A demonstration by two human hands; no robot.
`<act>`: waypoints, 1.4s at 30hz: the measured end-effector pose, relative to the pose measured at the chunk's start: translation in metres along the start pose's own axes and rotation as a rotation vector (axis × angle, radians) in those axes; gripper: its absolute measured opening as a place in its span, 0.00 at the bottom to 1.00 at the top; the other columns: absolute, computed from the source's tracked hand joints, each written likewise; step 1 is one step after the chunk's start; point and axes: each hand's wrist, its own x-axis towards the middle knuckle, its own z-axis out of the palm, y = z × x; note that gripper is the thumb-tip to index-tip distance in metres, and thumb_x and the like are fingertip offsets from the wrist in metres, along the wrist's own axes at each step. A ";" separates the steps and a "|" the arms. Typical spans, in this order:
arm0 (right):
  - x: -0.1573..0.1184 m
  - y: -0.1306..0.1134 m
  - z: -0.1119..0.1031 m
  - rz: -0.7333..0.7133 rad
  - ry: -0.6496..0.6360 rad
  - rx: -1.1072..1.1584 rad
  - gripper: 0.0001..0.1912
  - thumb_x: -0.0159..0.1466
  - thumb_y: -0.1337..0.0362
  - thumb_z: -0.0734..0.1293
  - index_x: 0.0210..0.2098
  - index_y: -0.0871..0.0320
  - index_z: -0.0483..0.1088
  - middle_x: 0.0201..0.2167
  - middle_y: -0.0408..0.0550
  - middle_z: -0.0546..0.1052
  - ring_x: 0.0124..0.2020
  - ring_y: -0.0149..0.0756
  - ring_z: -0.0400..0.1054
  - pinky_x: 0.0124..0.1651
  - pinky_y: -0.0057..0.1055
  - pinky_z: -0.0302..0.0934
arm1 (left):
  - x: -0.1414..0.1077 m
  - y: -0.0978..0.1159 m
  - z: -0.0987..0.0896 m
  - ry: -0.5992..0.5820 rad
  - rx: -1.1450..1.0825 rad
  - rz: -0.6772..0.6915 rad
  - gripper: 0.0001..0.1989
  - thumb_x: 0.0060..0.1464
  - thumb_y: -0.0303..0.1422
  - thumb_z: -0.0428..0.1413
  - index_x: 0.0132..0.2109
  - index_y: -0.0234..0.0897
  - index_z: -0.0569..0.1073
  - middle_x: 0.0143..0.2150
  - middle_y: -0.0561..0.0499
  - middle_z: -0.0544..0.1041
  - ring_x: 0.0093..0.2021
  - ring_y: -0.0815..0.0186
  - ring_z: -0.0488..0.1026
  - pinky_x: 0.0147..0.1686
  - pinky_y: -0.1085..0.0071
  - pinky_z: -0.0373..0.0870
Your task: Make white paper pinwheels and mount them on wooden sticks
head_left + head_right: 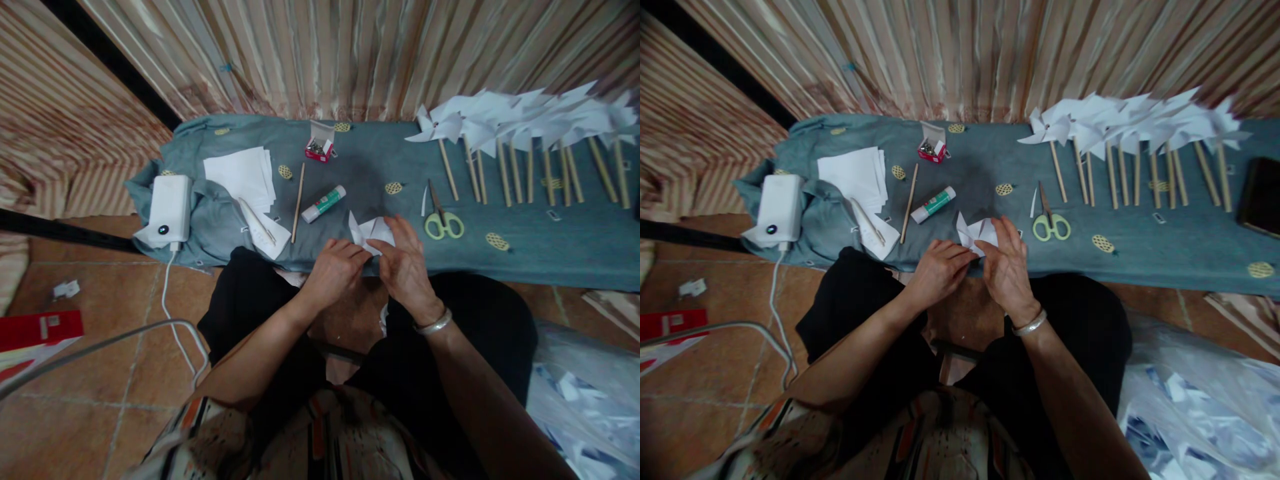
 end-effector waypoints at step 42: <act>0.014 -0.008 0.007 0.052 0.231 0.171 0.12 0.62 0.68 0.61 0.35 0.58 0.78 0.59 0.55 0.70 0.67 0.51 0.51 0.61 0.55 0.53 | 0.010 0.013 -0.010 0.327 -1.917 -1.052 0.09 0.58 0.34 0.55 0.34 0.33 0.73 0.31 0.44 0.79 0.35 0.62 0.79 0.50 0.60 0.71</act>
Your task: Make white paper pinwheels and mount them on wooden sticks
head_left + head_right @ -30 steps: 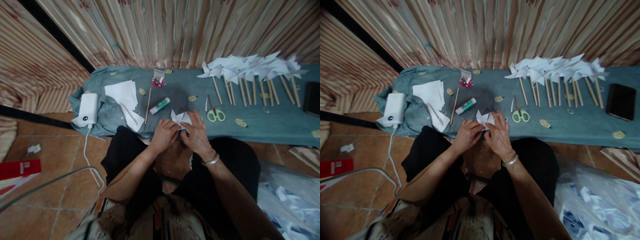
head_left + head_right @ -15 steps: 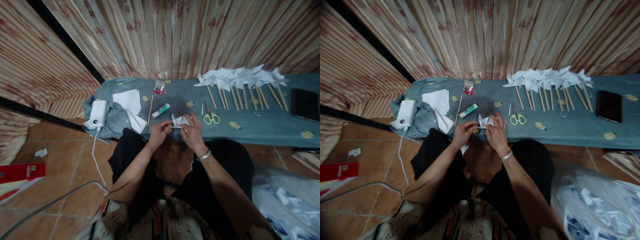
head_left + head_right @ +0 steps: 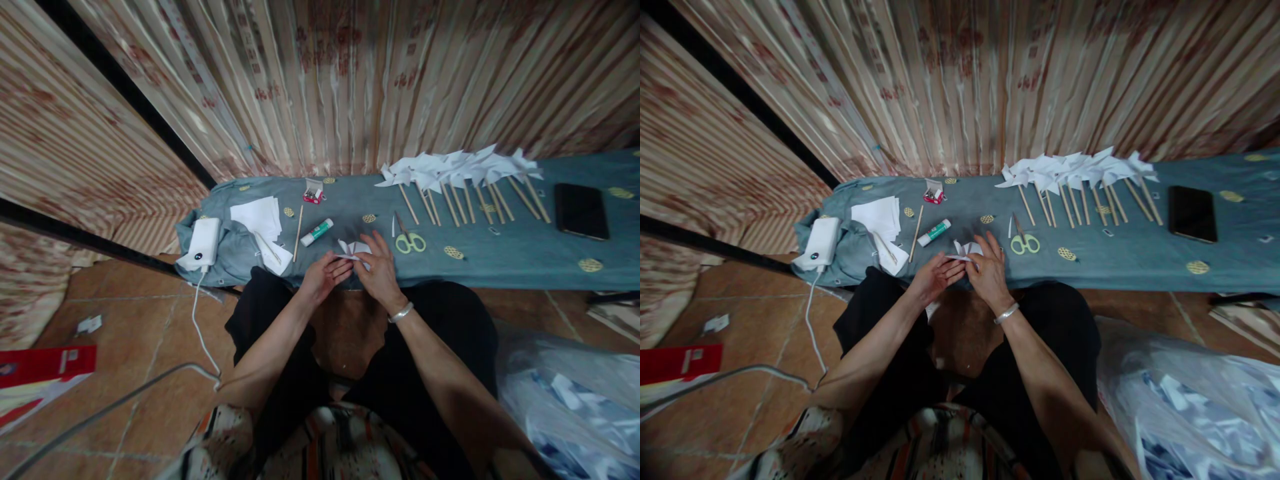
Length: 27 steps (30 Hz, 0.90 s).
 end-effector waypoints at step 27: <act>-0.007 -0.029 -0.044 -0.091 0.073 0.057 0.20 0.68 0.53 0.59 0.54 0.52 0.71 0.68 0.51 0.55 0.70 0.50 0.44 0.66 0.55 0.47 | -0.002 0.024 0.036 -0.185 0.212 0.229 0.14 0.35 0.29 0.68 0.34 0.31 0.78 0.30 0.50 0.80 0.30 0.68 0.73 0.39 0.69 0.67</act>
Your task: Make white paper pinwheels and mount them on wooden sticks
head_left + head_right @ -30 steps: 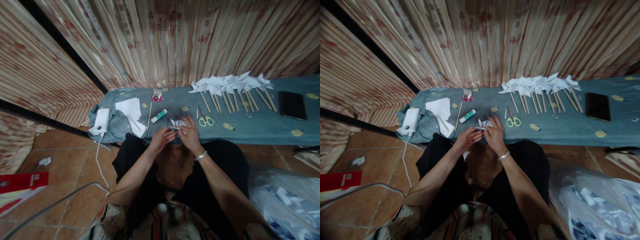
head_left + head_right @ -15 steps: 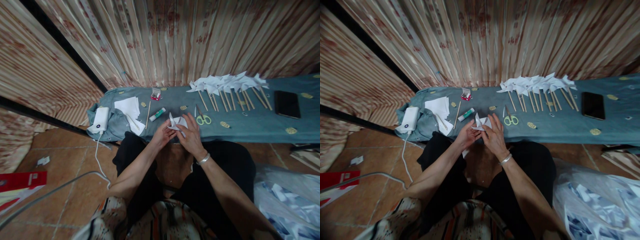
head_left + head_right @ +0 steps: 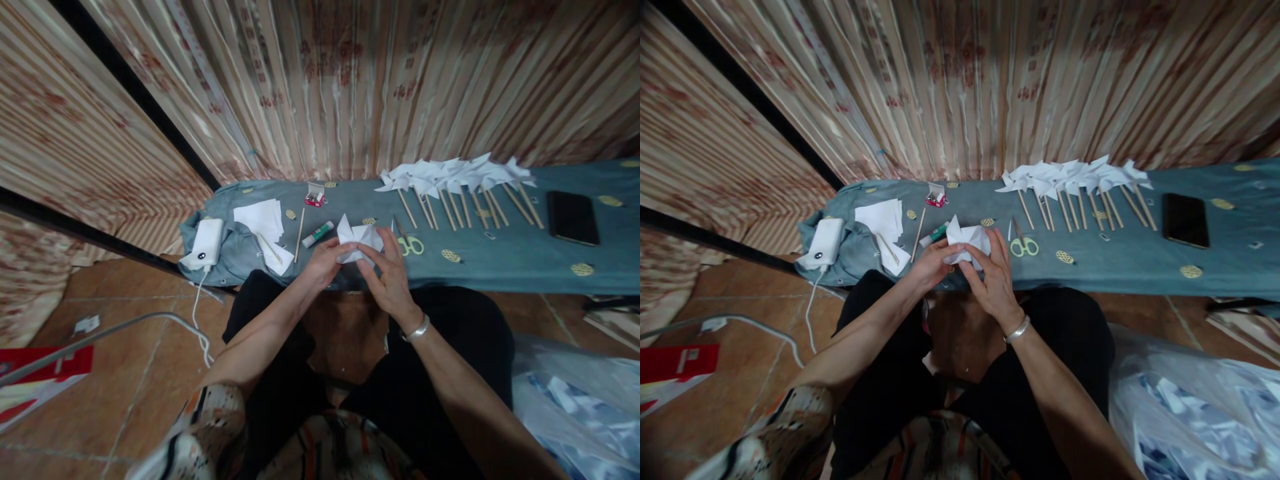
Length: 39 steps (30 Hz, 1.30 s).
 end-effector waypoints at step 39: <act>0.030 0.005 0.026 0.880 0.304 1.083 0.07 0.58 0.61 0.72 0.36 0.54 0.77 0.39 0.45 0.81 0.40 0.30 0.76 0.39 0.23 0.69 | 0.044 0.000 -0.042 -0.061 -0.190 -0.061 0.19 0.30 0.29 0.69 0.35 0.31 0.78 0.29 0.49 0.80 0.29 0.66 0.75 0.38 0.68 0.69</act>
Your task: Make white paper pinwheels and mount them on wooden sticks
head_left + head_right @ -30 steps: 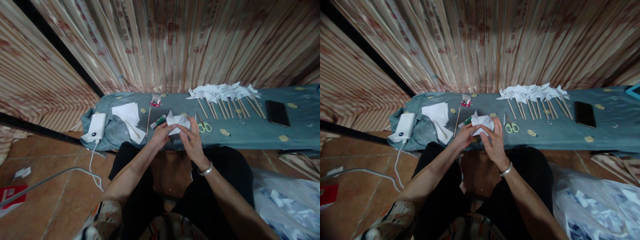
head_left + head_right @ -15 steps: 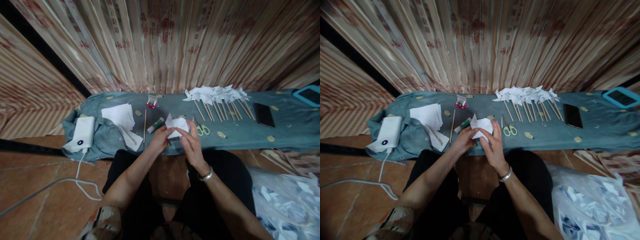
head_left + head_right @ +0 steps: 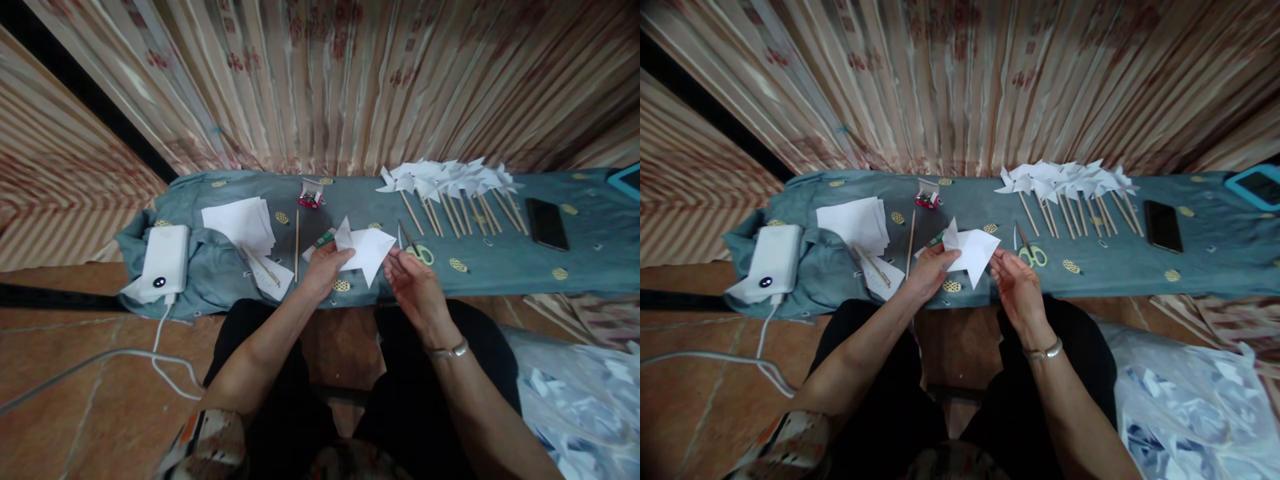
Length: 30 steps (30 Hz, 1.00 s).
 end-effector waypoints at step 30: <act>-0.019 -0.003 -0.017 -0.444 -0.105 -0.774 0.15 0.63 0.54 0.67 0.46 0.53 0.73 0.38 0.47 0.79 0.35 0.36 0.73 0.42 0.35 0.67 | 0.009 -0.015 -0.005 -0.036 0.180 0.017 0.17 0.31 0.28 0.69 0.34 0.31 0.77 0.31 0.49 0.81 0.29 0.67 0.75 0.39 0.67 0.70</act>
